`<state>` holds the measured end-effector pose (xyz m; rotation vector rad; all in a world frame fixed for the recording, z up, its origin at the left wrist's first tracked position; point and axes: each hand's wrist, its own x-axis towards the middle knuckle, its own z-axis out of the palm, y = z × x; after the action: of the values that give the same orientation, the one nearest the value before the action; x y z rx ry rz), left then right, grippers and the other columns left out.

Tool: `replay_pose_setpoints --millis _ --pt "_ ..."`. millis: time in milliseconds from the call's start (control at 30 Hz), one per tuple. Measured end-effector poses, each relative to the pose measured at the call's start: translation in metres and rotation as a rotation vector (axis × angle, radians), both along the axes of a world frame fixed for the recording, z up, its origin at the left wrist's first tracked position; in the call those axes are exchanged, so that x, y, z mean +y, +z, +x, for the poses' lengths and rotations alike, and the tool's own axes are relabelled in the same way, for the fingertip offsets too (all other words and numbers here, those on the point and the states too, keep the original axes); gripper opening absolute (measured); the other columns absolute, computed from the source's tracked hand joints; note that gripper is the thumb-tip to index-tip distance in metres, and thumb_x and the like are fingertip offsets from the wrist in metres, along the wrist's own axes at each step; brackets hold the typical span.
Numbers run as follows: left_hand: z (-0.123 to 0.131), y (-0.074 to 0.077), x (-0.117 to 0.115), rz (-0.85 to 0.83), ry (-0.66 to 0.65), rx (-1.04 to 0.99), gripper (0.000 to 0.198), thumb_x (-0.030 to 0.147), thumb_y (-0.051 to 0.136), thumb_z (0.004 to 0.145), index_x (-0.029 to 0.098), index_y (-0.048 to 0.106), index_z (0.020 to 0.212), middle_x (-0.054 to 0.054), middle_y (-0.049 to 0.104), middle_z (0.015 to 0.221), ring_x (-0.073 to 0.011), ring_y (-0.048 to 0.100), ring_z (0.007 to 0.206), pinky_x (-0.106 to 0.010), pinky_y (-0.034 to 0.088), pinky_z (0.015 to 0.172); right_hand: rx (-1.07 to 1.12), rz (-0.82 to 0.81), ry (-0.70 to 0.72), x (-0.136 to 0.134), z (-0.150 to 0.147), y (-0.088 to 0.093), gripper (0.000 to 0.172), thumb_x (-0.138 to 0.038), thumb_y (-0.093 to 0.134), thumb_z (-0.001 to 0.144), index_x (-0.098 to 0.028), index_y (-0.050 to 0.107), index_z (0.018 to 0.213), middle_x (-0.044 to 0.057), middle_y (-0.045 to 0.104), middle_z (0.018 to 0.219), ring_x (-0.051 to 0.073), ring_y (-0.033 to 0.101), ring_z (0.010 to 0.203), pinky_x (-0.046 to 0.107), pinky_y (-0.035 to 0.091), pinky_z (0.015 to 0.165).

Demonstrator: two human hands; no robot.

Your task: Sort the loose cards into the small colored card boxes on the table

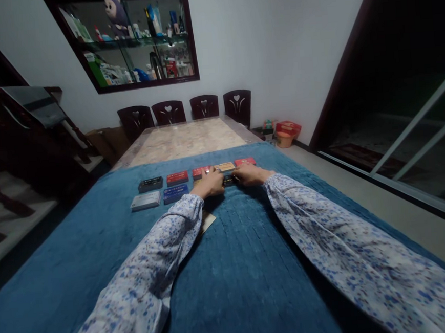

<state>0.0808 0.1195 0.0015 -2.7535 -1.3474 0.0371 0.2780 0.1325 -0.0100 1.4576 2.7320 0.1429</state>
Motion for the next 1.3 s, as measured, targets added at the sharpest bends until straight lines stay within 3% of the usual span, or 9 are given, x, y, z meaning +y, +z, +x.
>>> replay_pose_setpoints --millis 433,633,1000,1300 --pt "-0.006 -0.003 0.002 -0.038 -0.013 -0.045 0.043 0.015 0.059 0.079 0.021 0.070 0.119 -0.017 0.064 0.139 -0.0403 0.041 0.141 -0.079 0.030 0.112 0.016 -0.070 -0.006 -0.003 -0.005 0.005 0.040 -0.012 0.067 0.081 -0.018 0.075 0.120 0.012 0.076 0.119 0.025 0.071 0.106 0.026 0.051 0.083" --pt "-0.010 -0.002 -0.002 0.023 -0.042 -0.036 0.034 0.019 0.060 0.084 0.020 0.073 0.115 -0.018 0.060 0.142 -0.0418 0.037 0.146 -0.075 0.032 0.113 0.027 -0.080 -0.023 0.000 -0.004 0.004 0.038 -0.008 0.066 0.081 -0.015 0.076 0.116 0.015 0.076 0.117 0.026 0.072 0.105 0.027 0.051 0.082" --pt "-0.031 -0.004 -0.025 0.135 -0.070 -0.090 0.031 0.019 0.054 0.088 0.025 0.074 0.112 -0.013 0.065 0.136 -0.0384 0.037 0.146 -0.070 0.028 0.114 0.043 0.020 -0.003 -0.010 -0.002 0.005 0.035 -0.012 0.065 0.082 -0.016 0.075 0.115 0.016 0.071 0.123 0.028 0.067 0.110 0.034 0.051 0.089" --pt "-0.069 -0.011 -0.060 0.161 -0.075 -0.188 0.028 0.020 0.056 0.090 0.024 0.075 0.111 -0.015 0.069 0.127 -0.0400 0.040 0.143 -0.069 0.028 0.111 0.163 0.188 0.060 -0.038 -0.009 0.006 0.028 -0.017 0.055 0.094 -0.019 0.073 0.116 0.016 0.068 0.124 0.030 0.060 0.113 0.039 0.040 0.092"
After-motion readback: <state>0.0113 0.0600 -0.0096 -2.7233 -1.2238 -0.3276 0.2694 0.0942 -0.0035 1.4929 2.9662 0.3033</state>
